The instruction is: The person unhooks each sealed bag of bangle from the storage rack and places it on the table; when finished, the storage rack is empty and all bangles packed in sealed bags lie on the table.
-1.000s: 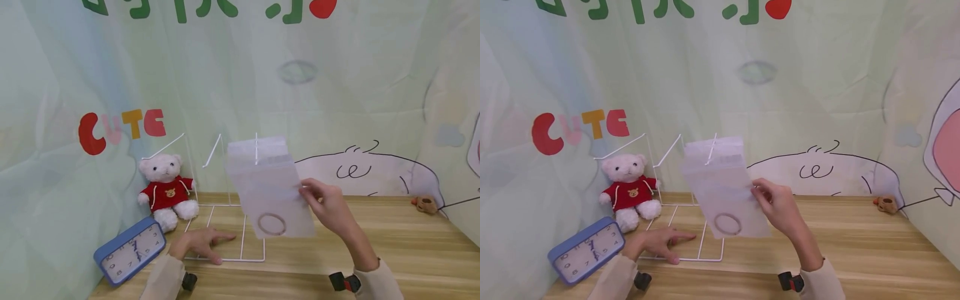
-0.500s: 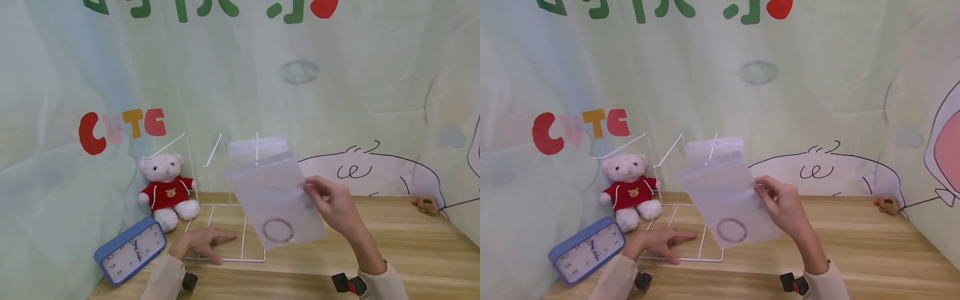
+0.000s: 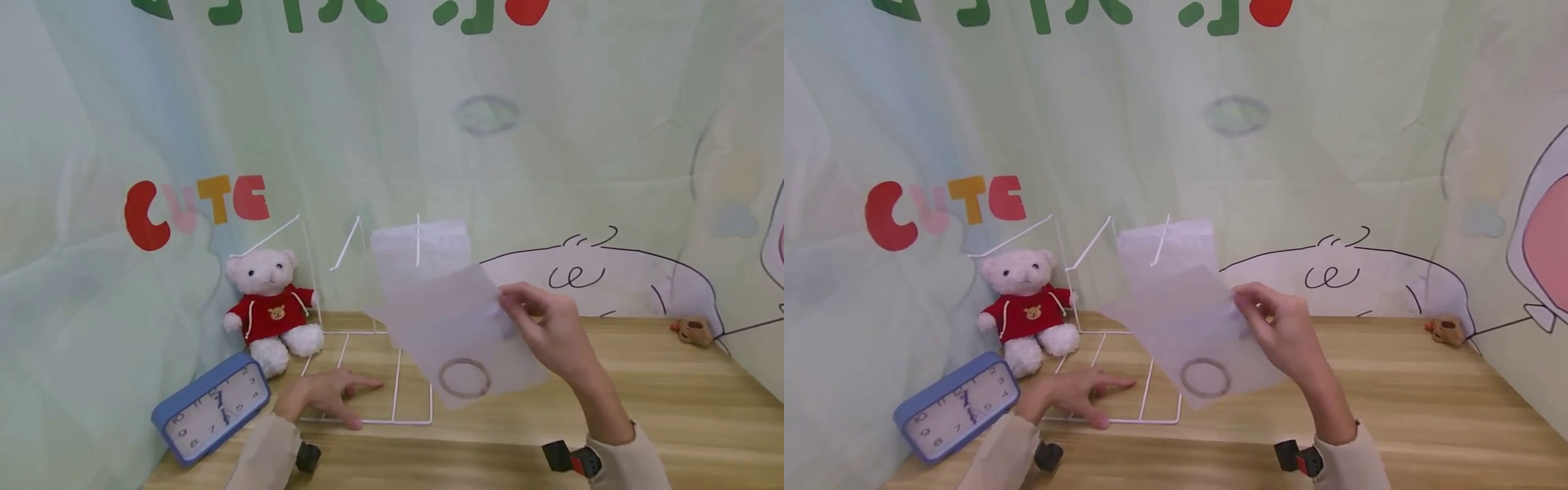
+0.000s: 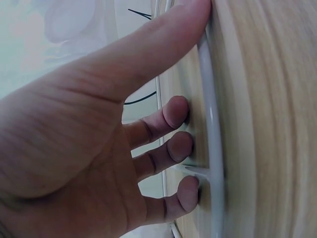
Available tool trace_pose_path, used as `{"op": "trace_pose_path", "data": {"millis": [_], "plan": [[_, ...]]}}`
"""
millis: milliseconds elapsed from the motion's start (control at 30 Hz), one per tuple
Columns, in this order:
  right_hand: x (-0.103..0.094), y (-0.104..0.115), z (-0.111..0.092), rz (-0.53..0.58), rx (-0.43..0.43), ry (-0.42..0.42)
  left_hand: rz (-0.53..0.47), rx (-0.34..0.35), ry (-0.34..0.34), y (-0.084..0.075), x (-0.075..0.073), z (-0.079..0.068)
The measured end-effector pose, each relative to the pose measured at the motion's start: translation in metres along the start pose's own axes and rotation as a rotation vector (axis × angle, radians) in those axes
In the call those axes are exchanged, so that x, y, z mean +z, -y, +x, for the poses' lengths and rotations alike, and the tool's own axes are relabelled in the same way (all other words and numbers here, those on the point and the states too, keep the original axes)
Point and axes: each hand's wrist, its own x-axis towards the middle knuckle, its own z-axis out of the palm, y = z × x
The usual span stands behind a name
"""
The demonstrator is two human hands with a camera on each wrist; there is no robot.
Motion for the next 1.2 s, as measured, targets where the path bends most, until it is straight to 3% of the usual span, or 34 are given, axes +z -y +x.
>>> {"op": "trace_pose_path", "data": {"millis": [233, 633, 933, 1200], "plan": [[-0.013, -0.012, 0.0, -0.037, 0.021, -0.061, -0.004, 0.017, 0.009, 0.001, -0.003, 0.002], [-0.045, -0.029, -0.008, -0.122, 0.155, -0.107, -0.003, 0.058, 0.01, 0.002, -0.003, -0.001], [-0.068, -0.038, -0.014, -0.145, 0.244, -0.194, -0.006, -0.008, 0.012, 0.0, -0.004, 0.0], [-0.078, -0.043, -0.019, -0.164, 0.319, -0.242, -0.007, -0.032, 0.023, -0.002, -0.004, 0.0]]}}
